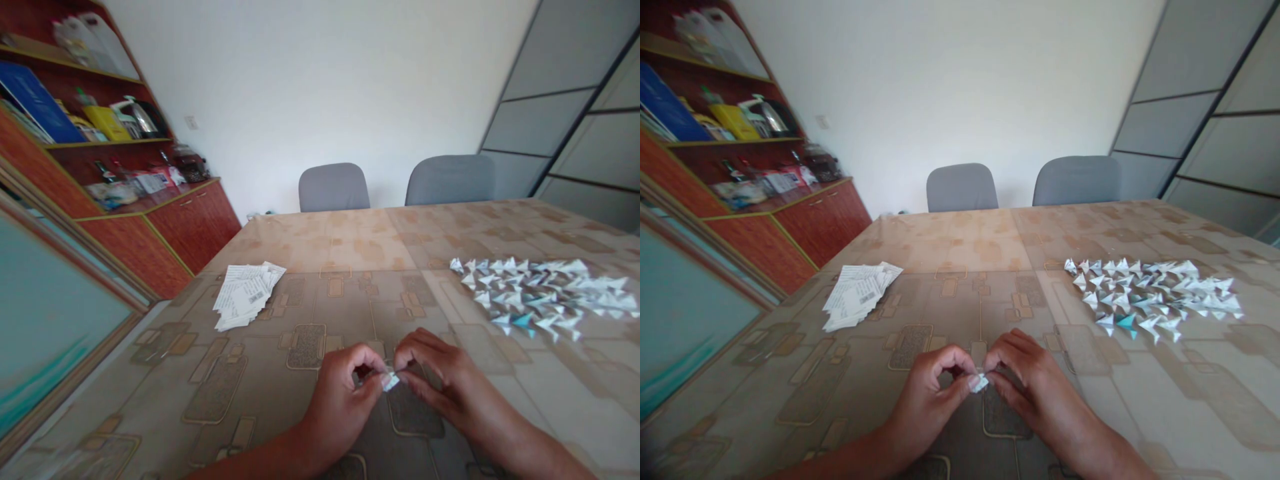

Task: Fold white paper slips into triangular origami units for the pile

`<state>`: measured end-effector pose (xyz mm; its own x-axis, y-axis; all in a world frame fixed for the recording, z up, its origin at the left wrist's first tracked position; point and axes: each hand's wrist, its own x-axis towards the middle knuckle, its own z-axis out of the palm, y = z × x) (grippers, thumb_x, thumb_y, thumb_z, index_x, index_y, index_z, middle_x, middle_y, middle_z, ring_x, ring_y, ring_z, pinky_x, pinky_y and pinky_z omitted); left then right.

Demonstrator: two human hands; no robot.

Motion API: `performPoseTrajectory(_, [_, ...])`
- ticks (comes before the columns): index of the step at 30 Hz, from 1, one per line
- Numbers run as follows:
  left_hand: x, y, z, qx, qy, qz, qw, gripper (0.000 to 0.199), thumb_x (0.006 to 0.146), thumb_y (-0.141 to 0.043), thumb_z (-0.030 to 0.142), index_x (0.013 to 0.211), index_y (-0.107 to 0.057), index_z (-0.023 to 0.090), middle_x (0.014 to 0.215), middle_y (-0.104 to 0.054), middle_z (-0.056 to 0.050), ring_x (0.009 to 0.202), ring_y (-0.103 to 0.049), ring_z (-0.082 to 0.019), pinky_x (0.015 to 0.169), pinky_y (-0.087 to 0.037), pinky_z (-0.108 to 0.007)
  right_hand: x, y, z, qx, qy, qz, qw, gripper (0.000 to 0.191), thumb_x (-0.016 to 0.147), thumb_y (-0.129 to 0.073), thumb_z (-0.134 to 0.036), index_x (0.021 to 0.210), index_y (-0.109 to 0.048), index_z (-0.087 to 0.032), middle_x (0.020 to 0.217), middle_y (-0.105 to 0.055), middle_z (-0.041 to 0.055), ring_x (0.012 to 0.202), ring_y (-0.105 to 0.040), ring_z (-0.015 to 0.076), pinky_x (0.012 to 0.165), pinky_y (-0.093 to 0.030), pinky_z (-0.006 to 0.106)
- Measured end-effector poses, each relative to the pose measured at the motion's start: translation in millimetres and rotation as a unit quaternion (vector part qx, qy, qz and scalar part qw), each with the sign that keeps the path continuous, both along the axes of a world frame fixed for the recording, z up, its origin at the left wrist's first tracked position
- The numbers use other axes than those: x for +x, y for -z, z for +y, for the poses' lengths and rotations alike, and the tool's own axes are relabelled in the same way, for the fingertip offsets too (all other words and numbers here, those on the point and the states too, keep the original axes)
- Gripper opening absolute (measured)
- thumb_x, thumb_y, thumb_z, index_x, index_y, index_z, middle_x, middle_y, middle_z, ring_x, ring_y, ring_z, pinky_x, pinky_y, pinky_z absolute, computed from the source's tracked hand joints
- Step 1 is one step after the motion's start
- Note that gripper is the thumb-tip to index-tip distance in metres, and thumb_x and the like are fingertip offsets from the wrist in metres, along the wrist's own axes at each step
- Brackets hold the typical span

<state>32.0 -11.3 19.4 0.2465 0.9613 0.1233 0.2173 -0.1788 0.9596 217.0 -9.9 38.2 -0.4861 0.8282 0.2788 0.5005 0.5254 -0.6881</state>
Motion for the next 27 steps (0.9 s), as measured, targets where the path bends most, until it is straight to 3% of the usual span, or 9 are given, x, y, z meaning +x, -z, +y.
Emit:
performPoseTrajectory(8, [1.3, 4.1, 1.5, -0.032, 0.011, -0.024, 0.999, 0.007, 0.073, -0.063, 0.015, 0.065, -0.062, 0.015, 0.062, -0.060, 0.001, 0.060, -0.053, -0.013, 0.058, -0.039, -0.021, -6.4, 10.2, -1.4, -0.008, 0.050, 0.050, 0.997, 0.018, 0.072, -0.052, -0.002, 0.069, -0.051, -0.020, 0.065, -0.058, -0.0031, 0.059, -0.056, 0.0114, 0.056, -0.040, 0.020])
performPoseTrajectory(18, [-0.4, 0.7, 0.7, -0.058, 0.020, -0.046, 0.997, 0.011, 0.074, -0.062, 0.022, 0.066, -0.061, 0.015, 0.062, -0.059, 0.000, 0.061, -0.053, -0.013, 0.059, -0.038, -0.022, -2.4, 5.6, 0.6, 0.012, 0.019, 0.032, 0.999, 0.013, 0.083, -0.055, -0.010, 0.078, -0.061, -0.020, 0.072, -0.064, 0.0003, 0.068, -0.062, 0.0136, 0.061, -0.045, 0.022])
performPoseTrajectory(27, [-0.4, 2.3, -0.3, -0.060, 0.021, -0.048, 0.997, 0.012, 0.074, -0.063, 0.024, 0.067, -0.060, 0.015, 0.062, -0.058, 0.000, 0.061, -0.053, -0.013, 0.059, -0.039, -0.022, -1.9, 3.9, -1.7, -0.019, 0.024, 0.038, 0.999, 0.015, 0.082, -0.055, -0.010, 0.072, -0.060, -0.019, 0.068, -0.062, -0.0005, 0.062, -0.060, 0.0120, 0.056, -0.043, 0.021])
